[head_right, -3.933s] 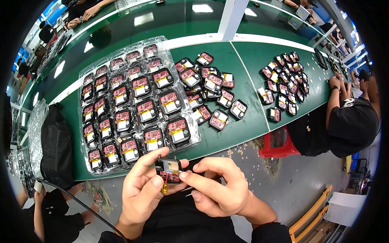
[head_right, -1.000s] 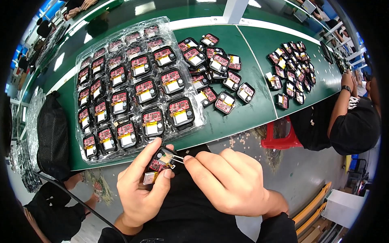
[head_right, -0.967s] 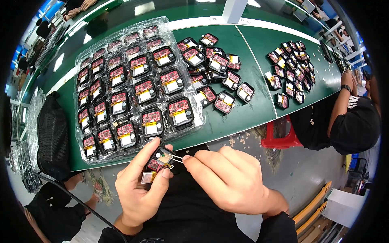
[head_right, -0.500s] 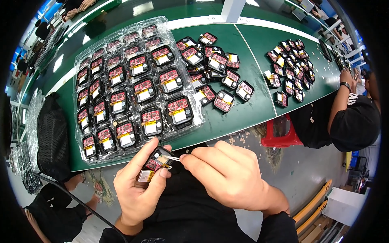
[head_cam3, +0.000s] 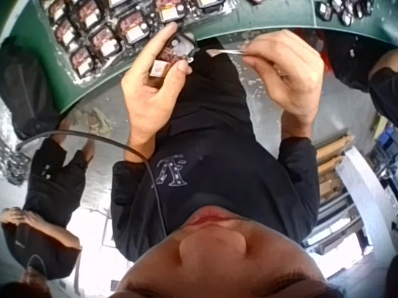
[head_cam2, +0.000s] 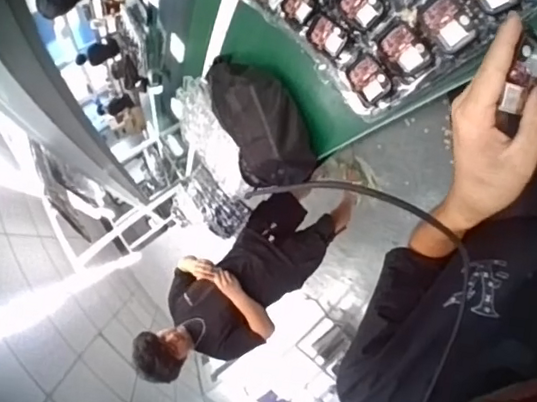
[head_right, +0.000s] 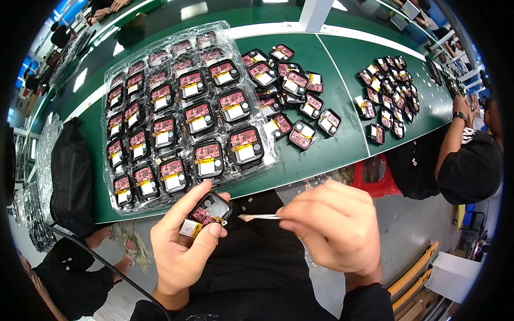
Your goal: Assembling small electronic components, specifically smartwatches, using tweezers.
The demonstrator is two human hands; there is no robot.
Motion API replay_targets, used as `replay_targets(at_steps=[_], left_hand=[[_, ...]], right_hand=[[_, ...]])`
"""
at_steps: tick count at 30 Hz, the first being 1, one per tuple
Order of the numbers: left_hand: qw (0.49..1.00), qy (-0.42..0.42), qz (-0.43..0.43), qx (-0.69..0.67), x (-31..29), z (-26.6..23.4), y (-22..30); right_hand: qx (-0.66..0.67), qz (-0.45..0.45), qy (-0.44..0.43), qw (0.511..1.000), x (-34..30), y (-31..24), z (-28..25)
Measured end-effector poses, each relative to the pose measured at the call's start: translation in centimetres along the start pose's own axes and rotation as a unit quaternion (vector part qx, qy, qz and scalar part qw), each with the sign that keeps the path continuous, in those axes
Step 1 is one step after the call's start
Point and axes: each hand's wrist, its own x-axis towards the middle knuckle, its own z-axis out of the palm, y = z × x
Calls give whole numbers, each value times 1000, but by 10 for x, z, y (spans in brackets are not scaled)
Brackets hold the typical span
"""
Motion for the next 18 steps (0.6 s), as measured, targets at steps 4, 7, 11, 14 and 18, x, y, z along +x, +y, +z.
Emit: replay_targets(at_steps=[4, 7, 11, 14, 18], left_hand=[[989, -41, -43, -136, 0, -5, 5], [981, -74, -44, -173, 0, -8, 3], [987, -67, -38, -141, -1, -5, 1], [998, -52, -1, -33, -3, -6, -3], [977, -16, 109, 184, -1, 5, 1]], right_hand=[[-153, 196, -71, 966, -23, 3, -19], [-260, 121, -108, 952, -28, 7, -12], [-222, 112, -45, 968, -27, 8, -2], [-14, 99, -7, 995, -23, -6, 5], [67, -34, -2, 997, -7, -20, 31]])
